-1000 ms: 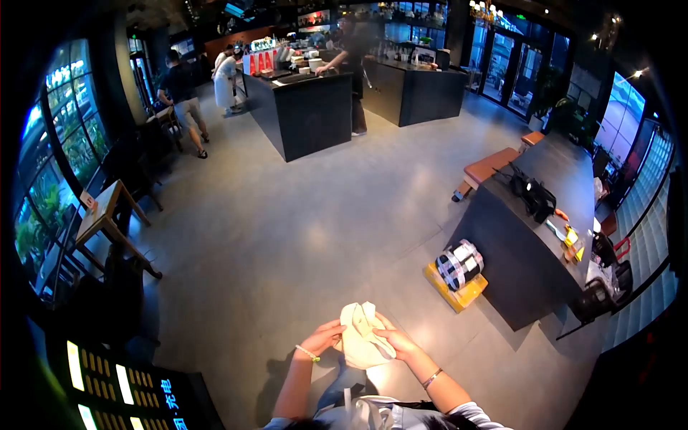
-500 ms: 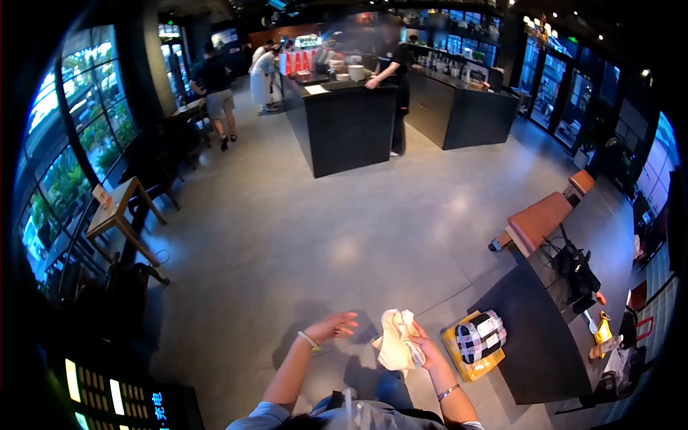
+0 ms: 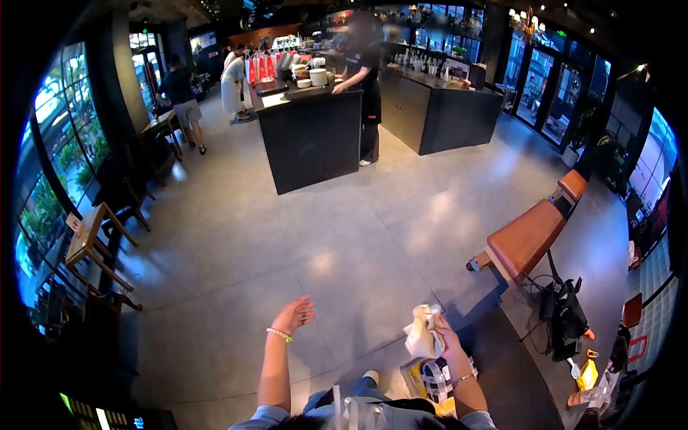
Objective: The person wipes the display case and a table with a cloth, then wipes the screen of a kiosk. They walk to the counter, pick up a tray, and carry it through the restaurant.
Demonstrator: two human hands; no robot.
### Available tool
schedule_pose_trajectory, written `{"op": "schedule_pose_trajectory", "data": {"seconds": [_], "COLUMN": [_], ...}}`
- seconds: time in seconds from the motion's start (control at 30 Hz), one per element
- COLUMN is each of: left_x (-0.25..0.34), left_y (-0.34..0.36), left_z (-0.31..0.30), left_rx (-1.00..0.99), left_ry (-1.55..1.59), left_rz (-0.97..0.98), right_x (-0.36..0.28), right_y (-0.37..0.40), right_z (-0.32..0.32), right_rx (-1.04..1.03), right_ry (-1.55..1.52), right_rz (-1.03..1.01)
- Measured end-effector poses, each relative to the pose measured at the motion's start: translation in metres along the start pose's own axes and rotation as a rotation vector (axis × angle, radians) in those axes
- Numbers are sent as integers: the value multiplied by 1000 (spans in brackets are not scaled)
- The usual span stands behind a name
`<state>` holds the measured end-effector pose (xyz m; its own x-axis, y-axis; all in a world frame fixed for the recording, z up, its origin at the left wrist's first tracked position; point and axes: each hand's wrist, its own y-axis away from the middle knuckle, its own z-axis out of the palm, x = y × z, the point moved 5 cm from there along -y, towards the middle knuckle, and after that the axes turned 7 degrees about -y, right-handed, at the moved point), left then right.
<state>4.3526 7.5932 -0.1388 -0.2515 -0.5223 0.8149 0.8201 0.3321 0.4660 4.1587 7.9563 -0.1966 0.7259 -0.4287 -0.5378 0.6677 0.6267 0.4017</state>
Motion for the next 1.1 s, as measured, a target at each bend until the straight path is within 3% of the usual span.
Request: {"op": "schedule_pose_trajectory", "data": {"seconds": [0.23, 0.3, 0.37, 0.4, 0.43, 0.5, 0.53, 0.63, 0.77, 0.83, 0.87, 0.93, 1.1], "left_x": [15, 40, 100, 151, 218, 351, 397, 491, 570, 585, 599, 601, 596], "left_y": [-64, -86, -126, -153, -165, -80, -94, -105, -146, -171, -207, -228, -282], "left_z": [-1, -27, -105, -164, -220, -167, -199, -161, -173, -189, -242, -264, -337], "left_rx": [-25, 58, 65, 304, 794, 1215, 1287, 1187, 1336, 1322, 1299, 1302, 1312], "left_ry": [17, -81, -446, -825, -1429, -1111, -1236, -1393, -1331, -1320, -1346, -1349, -1300], "left_rz": [-32, -16, 155, 347, 407, 416, 400, 197, 194, 140, 149, 119, -2], "right_x": [-49, -54, -58, -61, -63, -65, -66, -75, -94, -102, -104, -105, -96], "right_y": [-41, -50, -72, -81, -89, -120, -132, -173, -223, -241, -248, -263, -284], "right_z": [-22, -20, -27, -26, -27, -50, -50, -47, -40, -33, -31, -31, -63], "right_rx": [-43, -46, -8, -8, -2, 26, 33, 84, 179, 207, 270, 400, 512], "right_ry": [-50, -68, -18, -39, -62, -77, -64, -94, -127, -152, -181, -247, -300], "right_rz": [-80, -65, -39, -30, -25, -15, -10, -3, -73, -142, -171, -216, -190]}}
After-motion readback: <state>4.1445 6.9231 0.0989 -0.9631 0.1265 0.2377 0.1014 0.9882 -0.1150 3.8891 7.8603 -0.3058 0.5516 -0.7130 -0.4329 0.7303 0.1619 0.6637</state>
